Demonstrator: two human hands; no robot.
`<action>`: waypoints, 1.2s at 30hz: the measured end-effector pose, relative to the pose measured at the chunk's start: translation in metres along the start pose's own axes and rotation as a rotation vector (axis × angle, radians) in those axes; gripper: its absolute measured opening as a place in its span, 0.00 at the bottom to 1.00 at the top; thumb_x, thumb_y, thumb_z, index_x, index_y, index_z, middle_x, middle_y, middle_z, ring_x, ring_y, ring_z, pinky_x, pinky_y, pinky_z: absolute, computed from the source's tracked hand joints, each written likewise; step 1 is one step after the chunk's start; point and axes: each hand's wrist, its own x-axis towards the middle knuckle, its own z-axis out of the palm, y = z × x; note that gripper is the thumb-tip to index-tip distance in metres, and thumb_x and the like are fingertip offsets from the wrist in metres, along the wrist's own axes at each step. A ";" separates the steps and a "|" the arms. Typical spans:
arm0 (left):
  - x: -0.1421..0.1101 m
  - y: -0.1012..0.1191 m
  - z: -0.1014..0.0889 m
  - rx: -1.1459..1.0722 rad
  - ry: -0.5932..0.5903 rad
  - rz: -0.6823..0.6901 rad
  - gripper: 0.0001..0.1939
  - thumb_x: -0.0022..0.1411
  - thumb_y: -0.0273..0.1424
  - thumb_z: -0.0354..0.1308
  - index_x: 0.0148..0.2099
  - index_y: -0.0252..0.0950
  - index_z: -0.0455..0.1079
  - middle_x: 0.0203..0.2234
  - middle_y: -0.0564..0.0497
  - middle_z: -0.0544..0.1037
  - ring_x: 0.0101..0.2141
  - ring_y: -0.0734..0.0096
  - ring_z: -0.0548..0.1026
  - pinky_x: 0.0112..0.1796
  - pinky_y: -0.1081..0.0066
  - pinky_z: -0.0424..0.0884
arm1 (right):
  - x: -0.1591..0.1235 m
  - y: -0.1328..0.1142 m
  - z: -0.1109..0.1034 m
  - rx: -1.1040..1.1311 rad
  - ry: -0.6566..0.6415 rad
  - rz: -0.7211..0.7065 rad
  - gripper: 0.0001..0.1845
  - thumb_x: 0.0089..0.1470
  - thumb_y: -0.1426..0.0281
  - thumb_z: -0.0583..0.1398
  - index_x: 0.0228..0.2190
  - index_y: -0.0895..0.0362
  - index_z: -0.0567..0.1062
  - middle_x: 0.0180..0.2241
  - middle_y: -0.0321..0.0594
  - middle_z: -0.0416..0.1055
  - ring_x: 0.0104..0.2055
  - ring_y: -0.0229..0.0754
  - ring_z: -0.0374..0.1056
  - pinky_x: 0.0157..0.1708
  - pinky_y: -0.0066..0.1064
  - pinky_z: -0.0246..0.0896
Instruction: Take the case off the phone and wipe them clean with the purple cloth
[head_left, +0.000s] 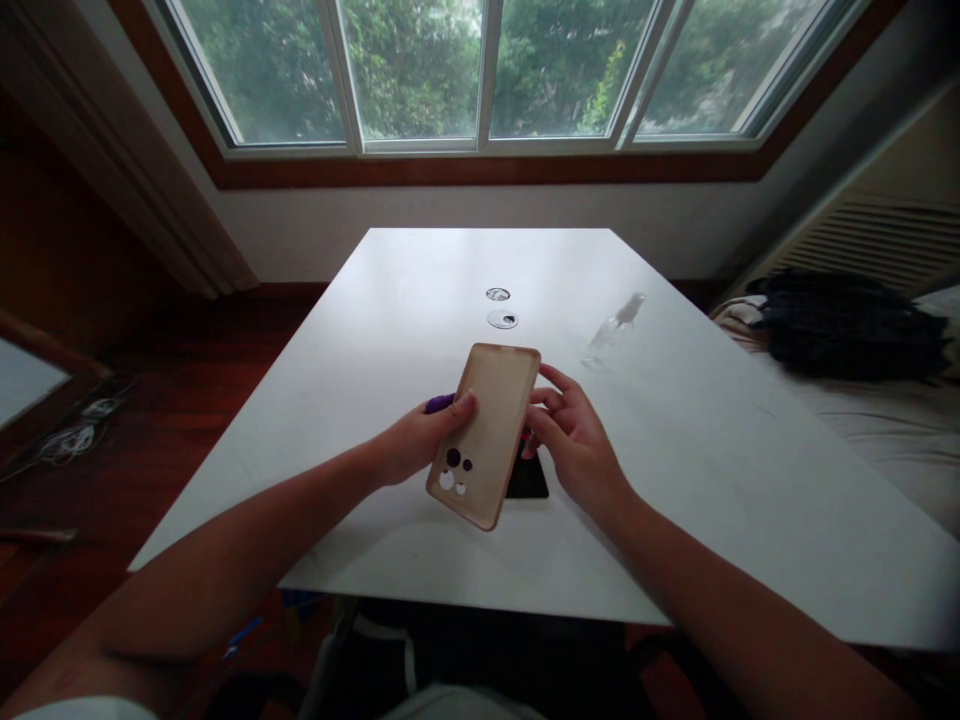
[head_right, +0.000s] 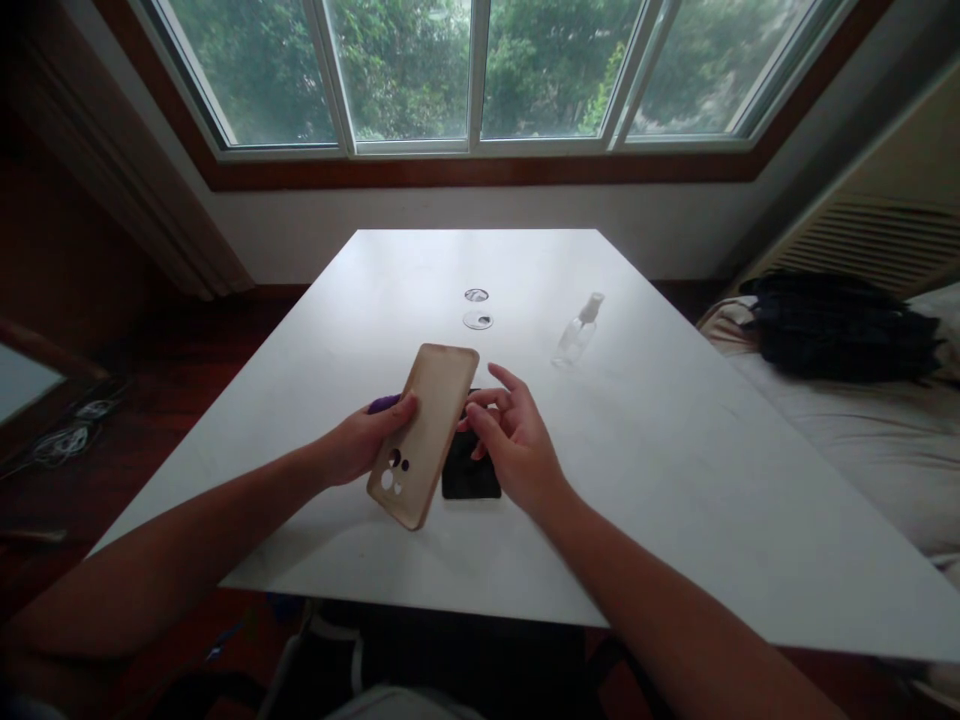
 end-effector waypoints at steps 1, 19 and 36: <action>-0.001 0.000 0.000 -0.010 -0.024 -0.022 0.28 0.57 0.53 0.65 0.43 0.30 0.76 0.34 0.41 0.83 0.34 0.61 0.81 0.35 0.69 0.76 | 0.001 0.000 0.000 -0.007 -0.075 0.025 0.31 0.56 0.55 0.66 0.57 0.51 0.67 0.42 0.41 0.75 0.35 0.42 0.74 0.24 0.28 0.71; -0.008 -0.001 0.000 0.113 -0.203 -0.165 0.30 0.52 0.53 0.68 0.41 0.30 0.77 0.33 0.43 0.81 0.30 0.69 0.79 0.31 0.74 0.74 | -0.002 -0.005 -0.005 0.041 -0.239 0.169 0.15 0.48 0.61 0.72 0.36 0.55 0.83 0.37 0.40 0.82 0.39 0.50 0.78 0.41 0.41 0.76; 0.003 -0.003 0.004 0.184 0.172 0.054 0.26 0.59 0.40 0.66 0.59 0.42 0.69 0.40 0.48 0.77 0.31 0.73 0.73 0.22 0.80 0.60 | 0.008 -0.004 -0.019 -0.365 0.335 -0.411 0.10 0.61 0.67 0.62 0.45 0.50 0.71 0.42 0.37 0.77 0.45 0.43 0.75 0.53 0.43 0.68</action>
